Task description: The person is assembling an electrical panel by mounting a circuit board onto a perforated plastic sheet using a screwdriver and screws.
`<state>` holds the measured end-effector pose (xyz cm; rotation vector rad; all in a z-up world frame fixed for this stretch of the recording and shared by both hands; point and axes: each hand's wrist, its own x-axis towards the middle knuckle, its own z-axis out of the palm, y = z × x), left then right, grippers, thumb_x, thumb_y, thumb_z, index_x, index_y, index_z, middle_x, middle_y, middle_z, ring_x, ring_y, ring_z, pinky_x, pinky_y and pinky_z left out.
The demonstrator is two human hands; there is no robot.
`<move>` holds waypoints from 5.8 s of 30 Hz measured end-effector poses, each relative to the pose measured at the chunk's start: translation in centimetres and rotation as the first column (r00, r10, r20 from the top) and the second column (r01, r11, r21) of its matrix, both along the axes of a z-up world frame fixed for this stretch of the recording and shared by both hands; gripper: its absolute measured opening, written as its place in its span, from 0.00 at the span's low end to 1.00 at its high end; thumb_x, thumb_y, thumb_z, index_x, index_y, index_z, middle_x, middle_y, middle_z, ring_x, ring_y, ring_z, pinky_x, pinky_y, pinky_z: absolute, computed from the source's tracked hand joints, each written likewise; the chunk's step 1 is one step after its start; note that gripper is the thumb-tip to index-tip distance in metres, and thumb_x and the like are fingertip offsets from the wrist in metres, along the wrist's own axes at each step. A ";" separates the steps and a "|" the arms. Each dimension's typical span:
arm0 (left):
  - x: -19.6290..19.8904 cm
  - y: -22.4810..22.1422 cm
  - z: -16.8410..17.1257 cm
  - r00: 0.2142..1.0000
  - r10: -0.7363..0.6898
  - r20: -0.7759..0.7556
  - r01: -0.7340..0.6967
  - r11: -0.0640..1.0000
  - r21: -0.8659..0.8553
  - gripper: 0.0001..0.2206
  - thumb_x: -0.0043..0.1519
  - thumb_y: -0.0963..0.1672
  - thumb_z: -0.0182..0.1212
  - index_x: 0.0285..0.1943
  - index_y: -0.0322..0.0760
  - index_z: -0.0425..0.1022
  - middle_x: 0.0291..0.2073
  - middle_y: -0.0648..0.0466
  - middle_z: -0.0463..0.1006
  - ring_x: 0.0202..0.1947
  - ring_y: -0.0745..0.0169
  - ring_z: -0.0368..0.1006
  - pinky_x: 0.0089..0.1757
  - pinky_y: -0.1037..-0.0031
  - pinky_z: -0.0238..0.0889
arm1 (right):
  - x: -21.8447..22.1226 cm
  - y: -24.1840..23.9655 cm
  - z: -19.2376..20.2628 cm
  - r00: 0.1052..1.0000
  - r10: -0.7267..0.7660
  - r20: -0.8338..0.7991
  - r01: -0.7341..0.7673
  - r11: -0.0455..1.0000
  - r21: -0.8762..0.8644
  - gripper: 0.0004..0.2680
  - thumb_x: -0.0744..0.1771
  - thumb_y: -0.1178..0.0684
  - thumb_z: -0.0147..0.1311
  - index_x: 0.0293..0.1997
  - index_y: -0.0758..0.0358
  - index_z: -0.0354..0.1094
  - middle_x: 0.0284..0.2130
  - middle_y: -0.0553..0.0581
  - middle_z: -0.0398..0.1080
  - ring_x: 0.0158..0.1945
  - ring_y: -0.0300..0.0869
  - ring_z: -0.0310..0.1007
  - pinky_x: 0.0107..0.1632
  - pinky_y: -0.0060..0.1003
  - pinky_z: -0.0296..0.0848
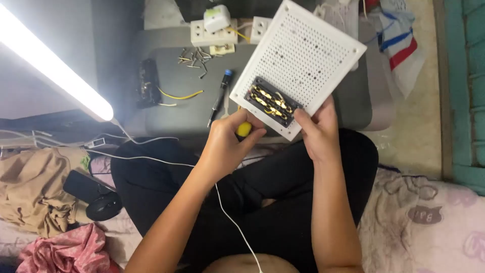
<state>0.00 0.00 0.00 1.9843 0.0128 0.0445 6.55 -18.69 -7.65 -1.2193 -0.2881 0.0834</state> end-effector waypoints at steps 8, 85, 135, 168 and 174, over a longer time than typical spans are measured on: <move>0.3 -2.2 -1.0 0.998 -0.007 0.057 0.004 0.999 0.053 0.05 0.55 0.36 0.62 0.36 0.37 0.76 0.22 0.50 0.77 0.23 0.56 0.75 0.29 0.70 0.69 | 0.1 -0.3 -0.2 1.000 0.007 -0.026 -0.006 0.999 0.036 0.26 0.67 0.65 0.49 0.72 0.65 0.35 0.64 0.68 0.56 0.67 0.51 0.58 0.62 0.47 0.67; -1.0 0.4 6.3 0.861 -0.005 0.508 -0.193 0.922 0.336 0.01 0.59 0.42 0.57 0.35 0.43 0.72 0.25 0.53 0.75 0.25 0.46 0.74 0.30 0.61 0.67 | -1.1 1.0 -0.3 0.993 -0.100 -0.063 0.106 0.988 0.110 0.25 0.67 0.62 0.50 0.70 0.64 0.40 0.63 0.64 0.57 0.64 0.49 0.60 0.61 0.45 0.67; -2.3 3.1 11.1 0.838 -0.056 0.544 -0.217 0.879 0.425 0.15 0.66 0.47 0.49 0.40 0.25 0.70 0.29 0.45 0.71 0.29 0.53 0.66 0.35 0.69 0.60 | -1.2 1.1 0.9 0.988 -0.155 -0.004 0.153 0.980 -0.124 0.25 0.66 0.50 0.55 0.67 0.65 0.42 0.64 0.64 0.56 0.67 0.48 0.58 0.67 0.42 0.59; -5.9 4.6 13.6 0.919 -0.386 0.078 0.197 0.624 0.756 0.18 0.62 0.50 0.59 0.53 0.34 0.67 0.38 0.50 0.71 0.32 0.54 0.73 0.28 0.66 0.68 | -1.5 1.3 2.1 0.999 -0.047 0.003 0.047 0.994 -0.097 0.26 0.66 0.65 0.48 0.70 0.62 0.34 0.68 0.66 0.47 0.72 0.51 0.49 0.72 0.47 0.52; -5.6 4.1 14.6 0.945 -0.324 -0.052 0.280 0.715 0.641 0.16 0.60 0.44 0.58 0.56 0.37 0.66 0.43 0.51 0.68 0.26 0.57 0.71 0.26 0.65 0.69 | -1.7 1.0 1.9 0.999 -0.035 0.032 0.038 0.993 -0.107 0.27 0.67 0.63 0.49 0.71 0.61 0.33 0.69 0.66 0.46 0.72 0.52 0.50 0.71 0.48 0.55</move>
